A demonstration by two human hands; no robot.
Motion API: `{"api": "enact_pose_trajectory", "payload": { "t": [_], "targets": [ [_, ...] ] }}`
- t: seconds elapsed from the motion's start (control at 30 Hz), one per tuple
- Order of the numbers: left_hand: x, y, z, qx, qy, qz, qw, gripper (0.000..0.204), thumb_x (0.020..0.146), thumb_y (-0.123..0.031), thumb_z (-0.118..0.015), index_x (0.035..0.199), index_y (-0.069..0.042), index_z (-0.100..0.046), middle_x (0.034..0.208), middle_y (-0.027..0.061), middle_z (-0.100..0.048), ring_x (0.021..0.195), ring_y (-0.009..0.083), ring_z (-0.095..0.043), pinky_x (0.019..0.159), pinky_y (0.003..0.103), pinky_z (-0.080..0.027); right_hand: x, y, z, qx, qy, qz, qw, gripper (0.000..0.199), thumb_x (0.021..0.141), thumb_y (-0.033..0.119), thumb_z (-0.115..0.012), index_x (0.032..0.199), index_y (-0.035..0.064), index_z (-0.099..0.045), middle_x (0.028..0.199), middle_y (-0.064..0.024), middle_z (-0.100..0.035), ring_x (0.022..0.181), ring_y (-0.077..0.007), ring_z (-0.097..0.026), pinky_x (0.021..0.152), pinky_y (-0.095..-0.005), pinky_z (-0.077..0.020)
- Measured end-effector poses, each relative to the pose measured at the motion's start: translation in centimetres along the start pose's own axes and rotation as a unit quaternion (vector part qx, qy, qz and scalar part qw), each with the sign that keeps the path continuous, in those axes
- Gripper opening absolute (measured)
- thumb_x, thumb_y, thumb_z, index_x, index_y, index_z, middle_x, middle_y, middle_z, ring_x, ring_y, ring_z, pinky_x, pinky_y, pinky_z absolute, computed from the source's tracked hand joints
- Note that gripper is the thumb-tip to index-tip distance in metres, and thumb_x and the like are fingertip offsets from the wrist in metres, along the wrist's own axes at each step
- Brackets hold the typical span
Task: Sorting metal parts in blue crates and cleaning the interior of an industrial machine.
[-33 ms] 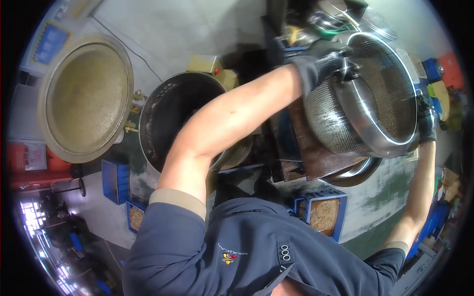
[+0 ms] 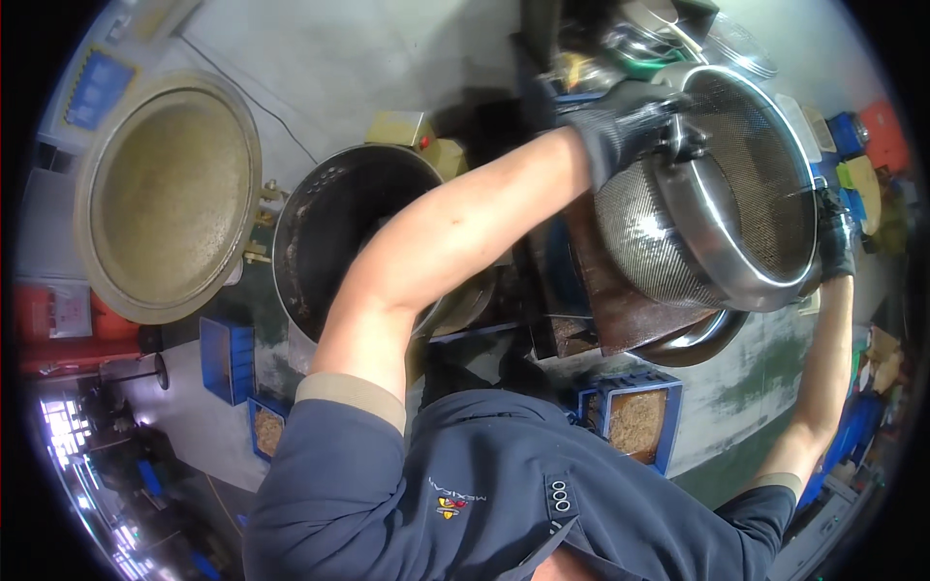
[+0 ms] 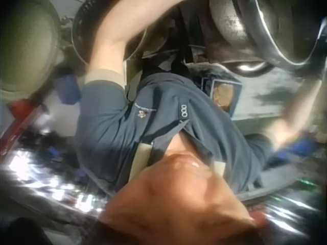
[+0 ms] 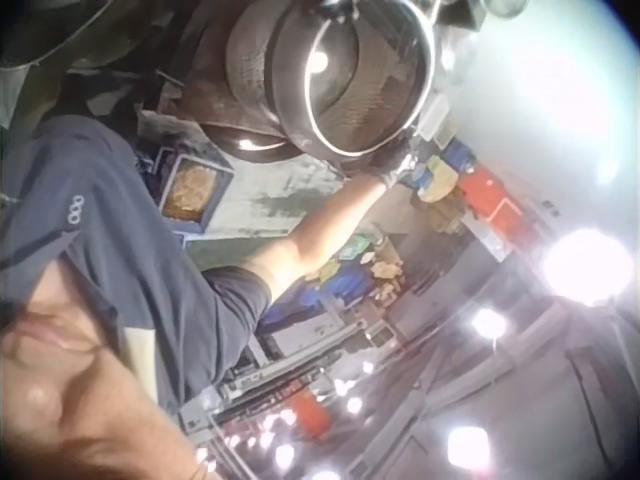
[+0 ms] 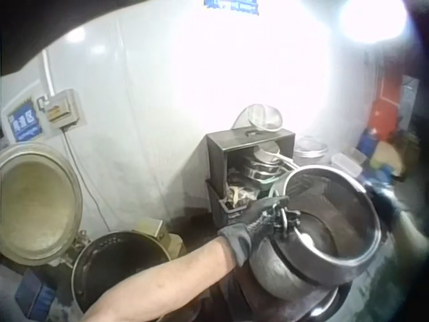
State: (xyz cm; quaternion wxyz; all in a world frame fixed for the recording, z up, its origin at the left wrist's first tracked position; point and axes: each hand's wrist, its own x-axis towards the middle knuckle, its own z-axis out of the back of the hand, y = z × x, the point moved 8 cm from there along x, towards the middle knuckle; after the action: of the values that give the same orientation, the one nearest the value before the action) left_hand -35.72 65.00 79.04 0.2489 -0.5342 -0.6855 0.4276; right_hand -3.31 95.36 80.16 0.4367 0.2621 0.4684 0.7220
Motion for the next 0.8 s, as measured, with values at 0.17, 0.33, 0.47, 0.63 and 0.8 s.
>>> {"api": "enact_pose_trajectory", "payload": {
  "t": [0.17,0.33,0.47,0.63,0.8],
  "targets": [
    [-1.2,-0.4,-0.4,-0.065,0.145,-0.032,0.987,0.021,0.090,-0.011,-0.055,0.106,0.001,-0.060,0.094,0.0105,-0.067,0.083,0.0191,-0.067,0.077,0.028,-0.056,0.8,-1.6,0.4,-0.053,-0.040,0.059,0.996,0.031,0.087,0.040,-0.061,0.094,0.0107,-0.067,0.075,0.0035,-0.058,0.061,-0.0066,-0.047,0.055,-0.0204,-0.0358],
    [-4.7,-0.6,5.1,-0.149,0.183,-0.048,0.970,0.030,0.095,-0.013,-0.050,0.120,0.002,-0.052,0.115,0.0147,-0.061,0.104,0.0222,-0.061,0.093,0.028,-0.050,-1.6,0.5,0.5,-0.079,-0.081,0.053,0.992,0.034,0.087,0.041,-0.062,0.100,0.0095,-0.065,0.073,0.0048,-0.054,0.057,-0.0065,-0.041,0.050,-0.0209,-0.0307],
    [-10.5,2.4,13.3,-0.183,0.102,-0.032,0.977,0.037,0.100,-0.021,-0.039,0.128,0.002,-0.045,0.125,0.0164,-0.055,0.115,0.0247,-0.055,0.098,0.034,-0.047,-4.3,3.8,5.1,-0.207,-0.143,0.131,0.959,0.037,0.092,0.029,-0.055,0.114,0.0007,-0.061,0.110,-0.0062,-0.063,0.086,-0.0113,-0.056,0.071,-0.0238,-0.0441],
    [-26.5,3.1,29.8,-0.188,-0.167,-0.035,0.967,0.037,0.099,-0.026,-0.039,0.126,-0.003,-0.050,0.122,0.0145,-0.058,0.112,0.0254,-0.055,0.091,0.037,-0.047,-25.9,20.4,-13.5,-0.323,-0.165,0.365,0.857,0.035,0.098,0.011,-0.039,0.128,-0.0018,-0.051,0.120,-0.0163,-0.058,0.106,-0.0221,-0.057,0.090,-0.0323,-0.0458],
    [-42.6,14.0,54.3,0.310,-0.294,-0.056,0.902,0.043,0.095,-0.035,-0.042,0.120,-0.002,-0.055,0.121,0.0170,-0.058,0.114,0.0263,-0.055,0.098,0.040,-0.044,-33.5,10.9,-40.8,-0.185,0.249,0.210,0.927,0.046,0.091,0.005,-0.046,0.136,-0.0032,-0.037,0.141,-0.0158,-0.039,0.129,-0.0239,-0.039,0.109,-0.0406,-0.0302]
  ]
}}
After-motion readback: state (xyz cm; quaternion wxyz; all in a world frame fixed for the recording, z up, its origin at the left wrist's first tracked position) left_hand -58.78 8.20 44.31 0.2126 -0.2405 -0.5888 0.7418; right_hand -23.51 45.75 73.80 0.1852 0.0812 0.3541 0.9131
